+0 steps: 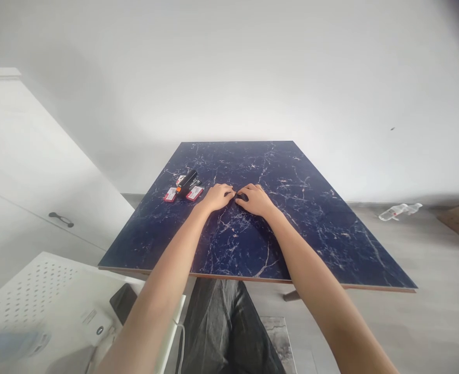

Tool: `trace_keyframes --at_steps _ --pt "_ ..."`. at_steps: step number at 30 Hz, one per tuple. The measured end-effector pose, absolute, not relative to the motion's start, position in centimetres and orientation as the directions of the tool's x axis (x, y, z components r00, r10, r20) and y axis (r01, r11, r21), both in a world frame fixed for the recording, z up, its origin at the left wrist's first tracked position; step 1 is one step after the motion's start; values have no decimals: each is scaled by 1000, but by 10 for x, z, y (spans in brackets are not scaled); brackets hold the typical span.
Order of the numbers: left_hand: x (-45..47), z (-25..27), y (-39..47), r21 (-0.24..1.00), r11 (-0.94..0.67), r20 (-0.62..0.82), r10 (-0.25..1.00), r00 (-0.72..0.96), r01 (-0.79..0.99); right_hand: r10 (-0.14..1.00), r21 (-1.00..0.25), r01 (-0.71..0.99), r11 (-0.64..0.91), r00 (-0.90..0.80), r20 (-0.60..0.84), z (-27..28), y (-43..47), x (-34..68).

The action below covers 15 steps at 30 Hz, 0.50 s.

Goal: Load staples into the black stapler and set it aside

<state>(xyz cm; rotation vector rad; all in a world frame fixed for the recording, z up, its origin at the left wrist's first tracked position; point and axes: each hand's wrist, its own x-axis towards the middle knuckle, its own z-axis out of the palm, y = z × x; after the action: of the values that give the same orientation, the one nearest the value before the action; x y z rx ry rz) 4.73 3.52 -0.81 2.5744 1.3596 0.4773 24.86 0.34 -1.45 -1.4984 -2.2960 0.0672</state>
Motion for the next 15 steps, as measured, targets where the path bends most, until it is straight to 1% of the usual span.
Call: trace_keyframes --at_steps 2,4,6,11,15 --pt "57 -5 33 288 -512 179 859 479 809 891 -252 873 418 -339 303 -15 3 248" --pt "64 -6 28 263 -470 213 880 425 842 887 -249 871 424 -344 308 -17 4 248" --pt "68 -10 24 264 -449 253 886 387 854 880 -240 867 437 -358 312 -18 4 248" --pt "66 -18 23 311 -447 257 889 379 839 892 -228 882 412 -340 298 -20 5 249" --pt "67 -19 25 304 -448 259 888 380 841 888 -222 880 420 -349 299 -17 4 248"
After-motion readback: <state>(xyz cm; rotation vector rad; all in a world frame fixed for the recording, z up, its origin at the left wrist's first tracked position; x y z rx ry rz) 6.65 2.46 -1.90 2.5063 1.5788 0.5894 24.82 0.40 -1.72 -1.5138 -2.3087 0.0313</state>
